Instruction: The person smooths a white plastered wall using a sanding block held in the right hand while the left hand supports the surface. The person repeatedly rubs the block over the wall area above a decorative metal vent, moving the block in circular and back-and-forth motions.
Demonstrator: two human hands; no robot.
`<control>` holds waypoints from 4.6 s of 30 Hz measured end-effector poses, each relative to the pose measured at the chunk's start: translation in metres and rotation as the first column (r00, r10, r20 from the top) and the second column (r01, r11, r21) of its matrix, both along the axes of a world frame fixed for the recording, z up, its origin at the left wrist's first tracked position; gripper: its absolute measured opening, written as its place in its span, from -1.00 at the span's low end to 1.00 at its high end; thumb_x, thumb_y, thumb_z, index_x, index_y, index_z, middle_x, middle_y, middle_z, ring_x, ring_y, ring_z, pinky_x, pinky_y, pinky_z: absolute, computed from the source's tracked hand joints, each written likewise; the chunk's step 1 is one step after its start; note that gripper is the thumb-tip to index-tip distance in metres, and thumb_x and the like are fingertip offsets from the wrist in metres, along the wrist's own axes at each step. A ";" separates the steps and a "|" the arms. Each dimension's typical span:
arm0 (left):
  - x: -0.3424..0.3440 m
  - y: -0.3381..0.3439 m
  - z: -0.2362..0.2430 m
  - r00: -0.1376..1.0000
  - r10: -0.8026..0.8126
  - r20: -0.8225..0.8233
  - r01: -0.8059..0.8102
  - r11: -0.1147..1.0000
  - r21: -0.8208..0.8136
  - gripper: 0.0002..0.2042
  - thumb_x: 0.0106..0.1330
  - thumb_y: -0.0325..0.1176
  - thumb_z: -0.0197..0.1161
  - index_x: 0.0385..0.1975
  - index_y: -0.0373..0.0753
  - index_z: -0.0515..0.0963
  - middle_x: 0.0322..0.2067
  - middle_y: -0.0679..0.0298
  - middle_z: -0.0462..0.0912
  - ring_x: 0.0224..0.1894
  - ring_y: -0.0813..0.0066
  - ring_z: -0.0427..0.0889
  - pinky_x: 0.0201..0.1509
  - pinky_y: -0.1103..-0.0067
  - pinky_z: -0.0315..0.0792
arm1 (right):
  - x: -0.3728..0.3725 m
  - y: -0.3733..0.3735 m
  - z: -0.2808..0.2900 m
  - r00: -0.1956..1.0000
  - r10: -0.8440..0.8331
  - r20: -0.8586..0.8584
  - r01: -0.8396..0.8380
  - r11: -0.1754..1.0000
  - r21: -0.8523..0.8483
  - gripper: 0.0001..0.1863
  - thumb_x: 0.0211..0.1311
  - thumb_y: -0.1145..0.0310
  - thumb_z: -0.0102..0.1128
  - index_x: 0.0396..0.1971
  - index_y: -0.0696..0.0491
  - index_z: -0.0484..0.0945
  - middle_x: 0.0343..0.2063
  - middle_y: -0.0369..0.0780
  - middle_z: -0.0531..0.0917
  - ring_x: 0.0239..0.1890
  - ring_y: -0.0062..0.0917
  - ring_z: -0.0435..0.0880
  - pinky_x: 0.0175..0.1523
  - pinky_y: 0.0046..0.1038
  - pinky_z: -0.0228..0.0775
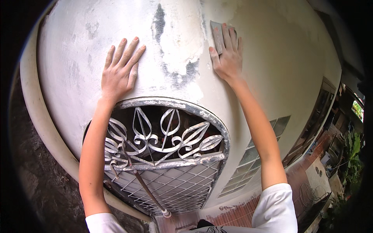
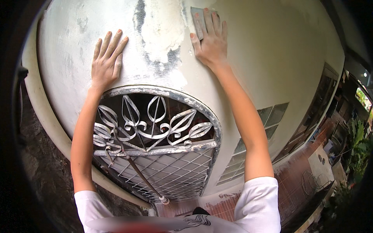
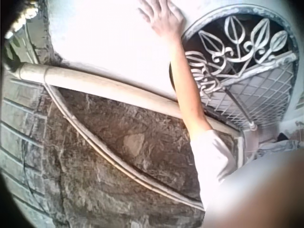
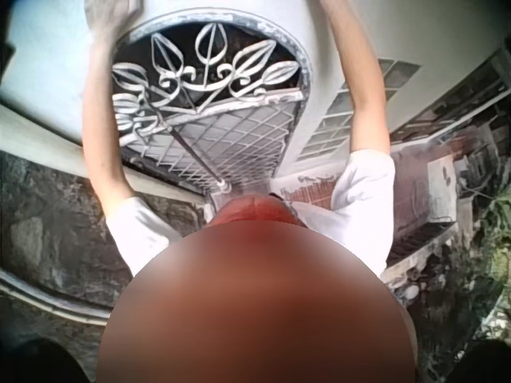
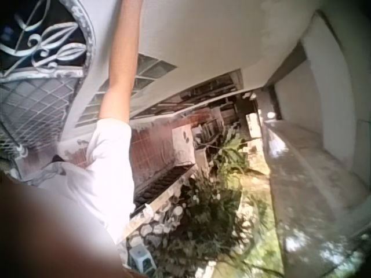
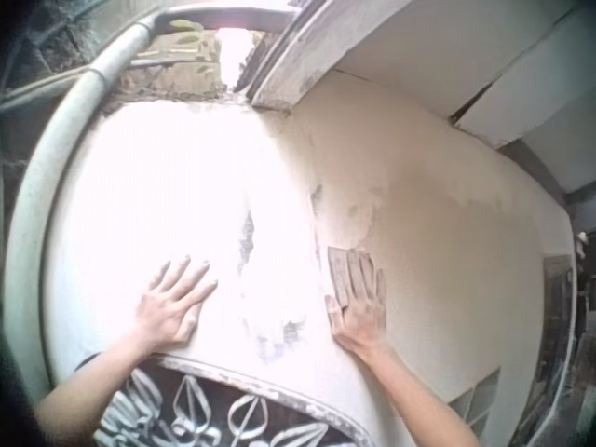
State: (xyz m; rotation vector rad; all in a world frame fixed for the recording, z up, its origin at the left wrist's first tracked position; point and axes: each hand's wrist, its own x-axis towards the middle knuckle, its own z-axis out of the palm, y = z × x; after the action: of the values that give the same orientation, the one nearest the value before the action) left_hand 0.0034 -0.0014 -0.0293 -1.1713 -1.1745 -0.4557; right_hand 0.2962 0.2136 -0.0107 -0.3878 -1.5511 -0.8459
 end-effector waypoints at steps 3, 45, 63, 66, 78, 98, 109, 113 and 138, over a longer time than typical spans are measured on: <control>0.001 -0.003 0.002 1.000 -0.029 -0.003 0.029 0.999 -0.023 -0.40 0.35 -0.25 -0.05 0.46 0.24 0.26 0.52 0.49 0.14 0.58 0.41 -0.02 0.67 0.28 -0.23 | 0.010 -0.009 -0.057 0.976 -0.018 0.218 0.021 1.000 -0.012 -0.37 0.41 0.02 -0.05 0.46 -0.22 0.28 0.51 -0.24 0.17 0.54 -0.25 0.11 0.56 0.03 -0.22; 0.089 0.069 0.079 0.963 0.119 -0.240 -0.132 0.990 -0.039 -0.54 0.58 -0.01 -0.28 0.43 0.64 0.11 0.52 0.74 0.02 0.58 0.57 -0.08 0.68 0.30 -0.27 | 0.058 0.008 -0.100 0.852 0.008 0.524 -0.050 0.997 0.065 -0.33 0.38 -0.02 0.02 0.47 -0.26 0.24 0.52 -0.36 0.17 0.54 -0.38 0.11 0.60 -0.03 -0.31; 0.088 0.059 0.095 0.981 -0.178 -0.071 0.174 0.983 -0.055 -0.50 0.44 -0.23 -0.05 0.39 0.05 0.39 0.48 0.15 0.23 0.51 -0.01 0.14 0.56 0.13 0.00 | -0.007 -0.024 -0.060 0.952 0.167 0.257 -0.163 0.986 -0.037 -0.40 0.44 -0.02 -0.02 0.46 -0.38 0.25 0.51 -0.42 0.18 0.54 -0.45 0.12 0.59 0.00 -0.31; 0.084 0.052 0.095 0.979 -0.184 -0.091 0.178 0.982 -0.066 -0.51 0.43 -0.25 -0.05 0.37 0.02 0.41 0.47 0.12 0.24 0.51 -0.03 0.15 0.55 0.14 0.01 | 0.006 -0.019 -0.078 0.759 0.143 0.635 -0.191 0.981 0.008 -0.40 0.42 -0.02 -0.01 0.45 -0.41 0.27 0.50 -0.46 0.20 0.53 -0.53 0.14 0.61 -0.08 -0.31; 0.089 0.050 0.088 0.982 -0.190 -0.002 0.190 0.980 -0.058 -0.51 0.44 -0.25 -0.10 0.37 -0.02 0.42 0.47 0.12 0.23 0.52 0.00 0.13 0.58 0.14 -0.03 | 0.003 -0.005 -0.016 0.994 0.034 0.103 -0.037 0.999 0.027 -0.38 0.46 -0.01 -0.10 0.49 -0.29 0.20 0.52 -0.41 0.16 0.54 -0.45 0.08 0.60 -0.05 -0.27; 0.082 0.054 0.087 0.960 -0.279 -0.016 0.278 0.960 -0.006 -0.48 0.29 -0.37 -0.09 0.26 -0.25 0.50 0.38 0.01 0.38 0.45 -0.09 0.25 0.55 0.20 0.08 | 0.028 -0.008 -0.081 0.721 0.040 0.692 -0.183 0.974 0.135 -0.39 0.41 0.00 0.01 0.46 -0.41 0.25 0.50 -0.51 0.20 0.50 -0.61 0.19 0.62 -0.09 -0.31; 0.079 0.053 0.089 0.957 -0.289 -0.031 0.290 0.957 0.009 -0.47 0.28 -0.37 -0.08 0.26 -0.26 0.50 0.36 0.01 0.40 0.46 -0.04 0.26 0.55 0.21 0.10 | 0.021 -0.022 -0.133 0.881 0.097 0.464 -0.050 0.992 -0.112 -0.36 0.42 -0.07 -0.03 0.48 -0.42 0.19 0.52 -0.49 0.13 0.55 -0.55 0.06 0.61 -0.02 -0.31; 0.077 0.054 0.088 0.953 -0.303 0.013 0.303 0.953 0.023 -0.47 0.26 -0.37 -0.07 0.26 -0.27 0.50 0.35 0.03 0.42 0.46 -0.01 0.26 0.55 0.22 0.10 | 0.025 -0.028 -0.155 0.853 0.106 0.512 -0.030 0.987 -0.156 -0.34 0.39 -0.12 0.00 0.47 -0.47 0.19 0.52 -0.52 0.14 0.54 -0.56 0.09 0.63 -0.03 -0.37; 0.070 0.053 0.092 0.967 -0.249 -0.051 0.250 0.968 0.027 -0.47 0.31 -0.36 -0.14 0.28 -0.30 0.47 0.37 0.05 0.39 0.48 0.04 0.24 0.57 0.22 0.04 | 0.034 -0.011 -0.172 0.905 0.191 0.381 -0.085 0.957 -0.276 -0.41 0.44 -0.09 -0.05 0.45 -0.52 0.22 0.51 -0.53 0.16 0.54 -0.56 0.08 0.61 0.00 -0.30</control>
State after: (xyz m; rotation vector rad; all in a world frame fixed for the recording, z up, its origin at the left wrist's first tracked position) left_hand 0.0731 0.0517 0.0625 -1.3006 -0.9784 -0.6325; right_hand 0.3300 0.2030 -0.1830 -0.2894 -2.0607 -0.6404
